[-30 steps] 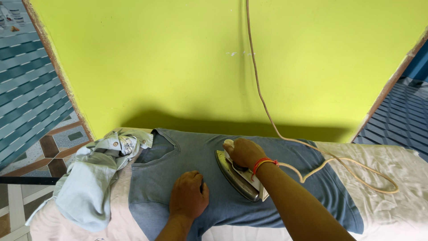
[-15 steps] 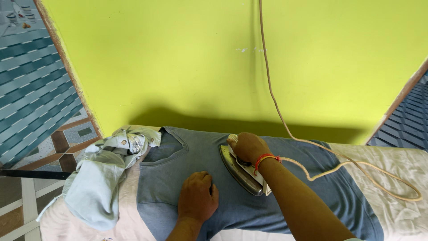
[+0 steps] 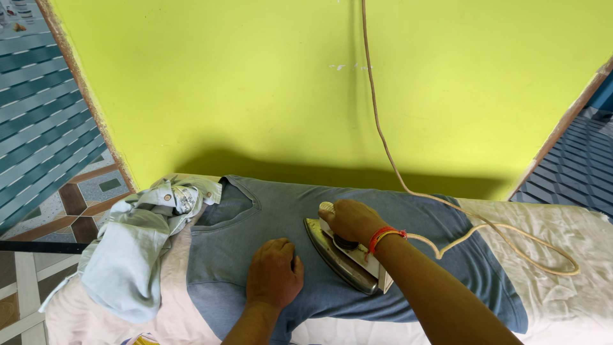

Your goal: The person irons a blue t-shirt on a bed using an electric iron, smoothing the fabric with one hand while moving the iron with the other. After finishing the t-shirt, the person picks up a light-colored shirt, lays it flat, and begins ironing it.

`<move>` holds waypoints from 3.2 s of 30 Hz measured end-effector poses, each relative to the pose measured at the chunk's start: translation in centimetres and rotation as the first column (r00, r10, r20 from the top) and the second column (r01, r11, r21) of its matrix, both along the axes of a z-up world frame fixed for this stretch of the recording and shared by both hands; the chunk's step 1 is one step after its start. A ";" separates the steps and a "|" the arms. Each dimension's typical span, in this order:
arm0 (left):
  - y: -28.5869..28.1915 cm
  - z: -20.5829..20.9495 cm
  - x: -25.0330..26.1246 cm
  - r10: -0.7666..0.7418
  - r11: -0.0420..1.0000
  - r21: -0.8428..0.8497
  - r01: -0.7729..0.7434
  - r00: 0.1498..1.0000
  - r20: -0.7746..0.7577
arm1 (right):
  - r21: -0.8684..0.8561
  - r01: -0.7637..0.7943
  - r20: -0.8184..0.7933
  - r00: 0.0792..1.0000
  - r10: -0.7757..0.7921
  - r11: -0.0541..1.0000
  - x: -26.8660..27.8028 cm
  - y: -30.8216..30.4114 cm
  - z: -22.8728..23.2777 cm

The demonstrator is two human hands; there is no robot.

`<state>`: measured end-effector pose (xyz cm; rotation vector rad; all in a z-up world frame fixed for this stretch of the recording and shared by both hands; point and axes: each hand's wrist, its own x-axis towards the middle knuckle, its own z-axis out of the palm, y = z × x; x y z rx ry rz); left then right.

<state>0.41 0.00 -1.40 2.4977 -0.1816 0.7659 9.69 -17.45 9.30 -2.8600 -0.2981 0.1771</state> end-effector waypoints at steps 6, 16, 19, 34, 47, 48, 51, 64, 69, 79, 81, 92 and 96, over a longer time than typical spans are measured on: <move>0.0 -0.1 0.1 -0.004 1.000 0.002 0.004 1.000 -0.020 | 0.017 0.048 0.053 0.997 -0.048 0.999 1.5 2.2 0.2; 0.1 0.2 0.0 -0.017 1.000 -0.014 0.018 0.999 0.047 | 0.011 0.030 0.058 0.998 -0.031 0.999 1.4 2.6 0.8; 0.0 0.4 -0.2 -0.022 1.000 -0.019 0.023 0.999 0.047 | -0.005 -0.011 0.035 0.999 0.011 1.000 -0.6 1.8 1.1; 0.2 0.6 -0.4 -0.017 0.999 -0.041 0.020 0.997 0.069 | -0.046 -0.049 0.131 0.990 0.054 0.998 1.4 3.8 0.6; -0.2 1.0 -0.9 -0.025 0.999 -0.040 0.028 0.996 0.087 | -0.084 -0.139 0.139 0.979 0.149 0.987 -2.2 0.7 0.2; -0.2 1.1 -0.9 -0.025 0.999 -0.045 0.029 0.996 0.085 | -0.098 -0.142 0.140 0.978 0.155 0.985 -1.9 0.8 0.2; -0.1 1.0 -0.8 -0.030 0.998 -0.053 0.034 0.997 0.070 | -0.096 -0.118 0.145 0.981 0.131 0.988 -0.6 2.0 0.0; 0.1 0.9 -0.9 -0.021 0.997 -0.070 0.026 0.997 0.071 | -0.036 -0.108 0.073 0.991 0.110 0.994 -1.3 2.5 0.8; 0.0 0.8 -0.7 -0.042 0.996 -0.069 0.049 0.994 0.104 | -0.093 -0.144 0.126 0.980 0.155 0.985 -2.4 1.9 0.8; -0.1 1.0 -0.6 -0.014 0.998 -0.061 0.016 1.000 0.027 | -0.070 -0.179 0.154 0.970 0.188 0.981 -0.7 3.2 0.8; 0.0 0.9 -0.6 -0.020 0.997 -0.076 0.021 1.000 0.008 | -0.059 -0.223 0.156 0.961 0.230 0.973 -0.8 2.6 0.7; -0.1 1.1 -0.4 -0.048 0.998 0.039 0.047 0.998 0.033 | -0.102 -0.237 0.181 0.951 0.252 0.966 -1.2 -1.0 0.5; -0.2 1.7 1.3 -0.026 0.999 0.029 0.028 0.997 -0.079 | -0.062 -0.262 0.170 0.948 0.269 0.963 1.1 1.7 0.7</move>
